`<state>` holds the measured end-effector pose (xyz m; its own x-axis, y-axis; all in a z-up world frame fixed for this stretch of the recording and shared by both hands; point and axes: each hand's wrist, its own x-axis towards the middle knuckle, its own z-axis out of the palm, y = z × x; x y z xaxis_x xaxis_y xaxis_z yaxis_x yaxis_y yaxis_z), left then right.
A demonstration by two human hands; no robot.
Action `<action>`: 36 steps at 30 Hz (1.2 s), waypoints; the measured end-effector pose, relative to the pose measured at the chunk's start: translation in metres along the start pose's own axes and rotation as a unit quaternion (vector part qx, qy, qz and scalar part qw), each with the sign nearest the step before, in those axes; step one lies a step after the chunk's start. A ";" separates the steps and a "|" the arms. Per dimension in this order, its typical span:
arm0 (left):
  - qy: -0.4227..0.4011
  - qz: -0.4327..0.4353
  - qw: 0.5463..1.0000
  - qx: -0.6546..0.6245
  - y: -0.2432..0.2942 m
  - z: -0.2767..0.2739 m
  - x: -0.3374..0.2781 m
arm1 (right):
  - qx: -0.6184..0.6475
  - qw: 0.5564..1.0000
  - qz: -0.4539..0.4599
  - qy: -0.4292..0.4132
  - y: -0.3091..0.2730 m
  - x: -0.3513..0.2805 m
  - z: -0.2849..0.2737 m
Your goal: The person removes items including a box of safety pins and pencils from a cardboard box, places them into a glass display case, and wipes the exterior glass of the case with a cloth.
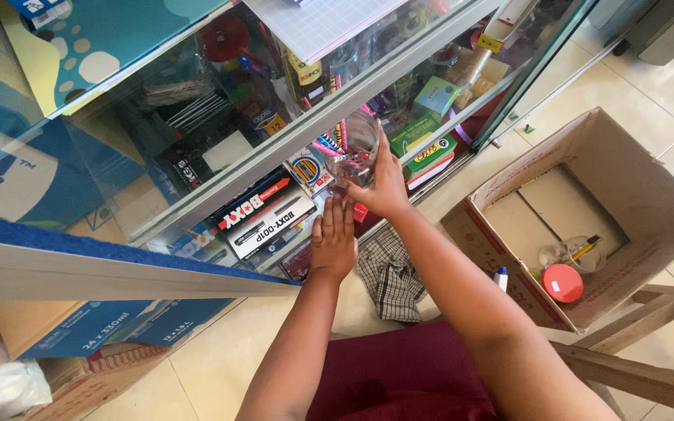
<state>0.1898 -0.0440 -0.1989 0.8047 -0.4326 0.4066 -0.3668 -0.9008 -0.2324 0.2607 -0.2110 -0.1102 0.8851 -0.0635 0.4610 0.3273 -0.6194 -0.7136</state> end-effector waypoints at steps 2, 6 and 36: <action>0.024 -0.001 0.999 0.022 0.000 0.005 0.001 | -0.005 1.000 -0.005 0.002 0.009 -0.001 0.005; 0.010 0.002 1.000 0.006 0.000 0.013 -0.003 | -0.075 0.997 0.009 0.026 0.017 -0.004 0.020; -0.017 -0.015 1.000 -0.002 -0.038 -0.018 -0.002 | -0.249 0.861 0.443 0.004 0.200 -0.258 -0.248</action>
<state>0.1935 -0.0099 -0.1750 0.8304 -0.4041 0.3837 -0.3444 -0.9135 -0.2167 0.0158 -0.5121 -0.2410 0.7114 -0.6882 -0.1423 -0.6596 -0.5840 -0.4732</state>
